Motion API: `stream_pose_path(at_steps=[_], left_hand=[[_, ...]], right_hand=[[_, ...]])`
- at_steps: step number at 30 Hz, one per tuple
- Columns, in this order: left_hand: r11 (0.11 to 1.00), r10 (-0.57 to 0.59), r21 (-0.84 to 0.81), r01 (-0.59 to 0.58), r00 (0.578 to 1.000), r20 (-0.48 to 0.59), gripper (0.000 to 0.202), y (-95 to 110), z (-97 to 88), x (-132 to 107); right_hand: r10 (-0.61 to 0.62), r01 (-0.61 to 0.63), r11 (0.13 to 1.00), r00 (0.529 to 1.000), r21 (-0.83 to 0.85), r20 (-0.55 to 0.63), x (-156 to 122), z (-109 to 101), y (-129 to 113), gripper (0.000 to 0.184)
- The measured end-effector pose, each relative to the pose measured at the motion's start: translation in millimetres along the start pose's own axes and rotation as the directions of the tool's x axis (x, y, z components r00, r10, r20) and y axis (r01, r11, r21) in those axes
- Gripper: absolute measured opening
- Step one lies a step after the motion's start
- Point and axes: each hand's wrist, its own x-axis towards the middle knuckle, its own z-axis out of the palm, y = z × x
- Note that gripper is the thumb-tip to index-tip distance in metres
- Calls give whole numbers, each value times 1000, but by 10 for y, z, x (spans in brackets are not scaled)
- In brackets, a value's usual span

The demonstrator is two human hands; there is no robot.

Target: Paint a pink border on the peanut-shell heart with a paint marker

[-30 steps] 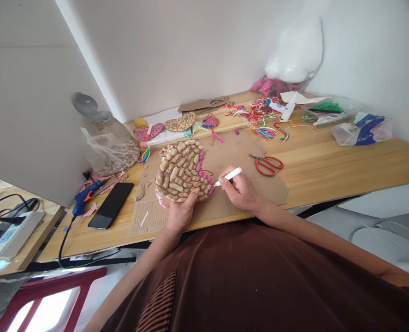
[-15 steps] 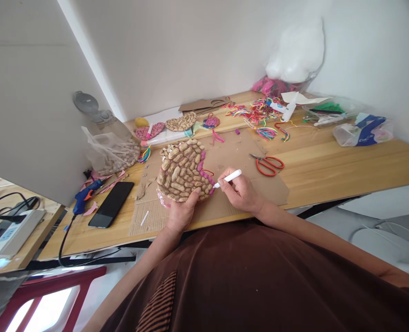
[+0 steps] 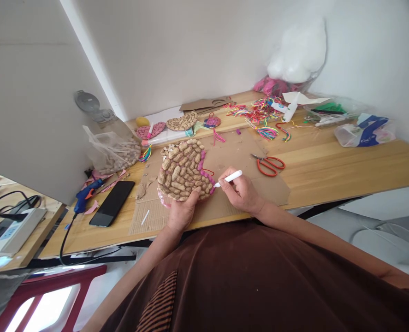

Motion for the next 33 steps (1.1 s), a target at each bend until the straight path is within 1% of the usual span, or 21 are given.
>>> stream_pose_path(at_steps=[5, 9, 11, 16, 20, 23, 27, 31, 33], left_hand=[[999, 24, -34, -24, 1000, 1, 65, -54, 11, -1], [999, 53, 6, -53, 998, 27, 66, -60, -5, 1], [997, 66, 35, -67, 997, 46, 64, -35, -19, 2], [989, 53, 132, -70, 991, 123, 54, 81, -36, -5], [975, 70, 201, -96, 989, 132, 54, 133, -31, -15], [976, 76, 195, -102, 987, 139, 55, 134, -19, -16], [983, 76, 158, -96, 989, 128, 54, 104, 0, -13], [989, 81, 115, -93, 991, 105, 51, 48, 4, -10], [996, 43, 69, -48, 996, 79, 51, 31, 3, -7]], right_hand=[[3, -2, 1000, 1000, 18, -17, 11, 1, 13, 14], [31, -31, 998, 1000, 55, 0, 19, -3, 21, 20], [41, -41, 998, 999, 46, 8, 18, 2, 33, 20], [13, -11, 996, 1000, -92, 22, -4, 39, 58, 14], [-30, 33, 982, 999, -188, 19, -24, 69, 73, 11], [-92, 92, 973, 996, -214, 12, -27, 81, 81, 9], [-163, 161, 960, 987, -230, 10, -22, 87, 62, 11], [-178, 174, 955, 984, -240, 5, -20, 85, 39, 12], [-164, 156, 964, 986, -215, -17, -20, 73, 34, 12]])
